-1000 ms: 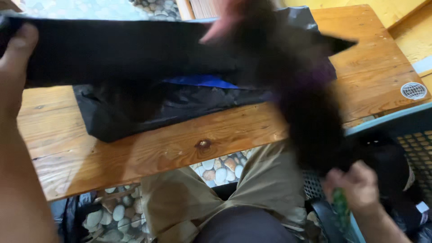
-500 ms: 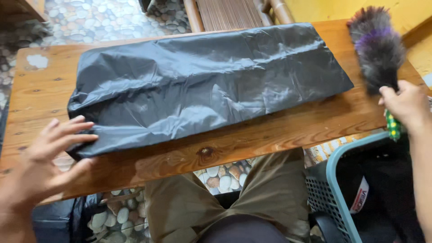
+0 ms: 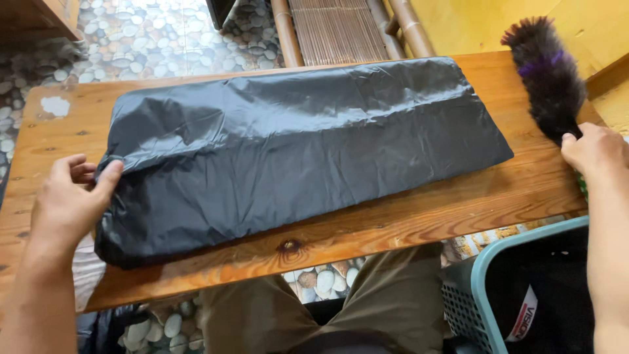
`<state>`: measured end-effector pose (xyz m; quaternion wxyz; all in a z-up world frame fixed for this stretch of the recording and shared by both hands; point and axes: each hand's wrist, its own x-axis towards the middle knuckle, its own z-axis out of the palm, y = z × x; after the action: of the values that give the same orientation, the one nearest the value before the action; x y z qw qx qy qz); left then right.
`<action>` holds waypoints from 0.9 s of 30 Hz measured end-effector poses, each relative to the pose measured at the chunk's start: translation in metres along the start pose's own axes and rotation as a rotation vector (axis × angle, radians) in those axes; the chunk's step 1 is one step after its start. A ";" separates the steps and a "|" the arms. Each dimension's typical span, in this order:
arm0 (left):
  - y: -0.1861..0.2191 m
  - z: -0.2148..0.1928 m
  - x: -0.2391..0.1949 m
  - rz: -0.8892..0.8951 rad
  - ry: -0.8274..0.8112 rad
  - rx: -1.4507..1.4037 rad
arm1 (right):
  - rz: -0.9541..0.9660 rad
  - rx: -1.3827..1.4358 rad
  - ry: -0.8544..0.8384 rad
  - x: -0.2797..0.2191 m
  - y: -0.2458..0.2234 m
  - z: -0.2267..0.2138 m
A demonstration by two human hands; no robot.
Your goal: The person cleans a black plastic sheet on a wooden table using a brush, then folds it and places it into a basket. They repeat this process with another black plastic sheet, brushing and folding it before rolling it up on the table.
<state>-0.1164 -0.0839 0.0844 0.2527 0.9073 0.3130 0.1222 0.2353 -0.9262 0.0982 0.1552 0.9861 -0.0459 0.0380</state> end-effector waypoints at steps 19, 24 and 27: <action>0.090 0.001 0.039 -0.323 -0.226 -0.092 | -0.090 0.979 -0.073 0.011 -0.152 -0.046; 0.057 0.032 0.066 -0.190 -0.157 0.079 | -0.003 1.000 -0.361 0.017 -0.168 -0.064; 0.070 0.024 0.059 -0.169 -0.149 0.028 | 0.108 1.090 -0.496 0.008 -0.170 -0.081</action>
<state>-0.0258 -0.1034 0.1057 0.2722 0.8877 0.3702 0.0282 0.2556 -0.7405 0.1248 -0.3903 0.8993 -0.1044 -0.1672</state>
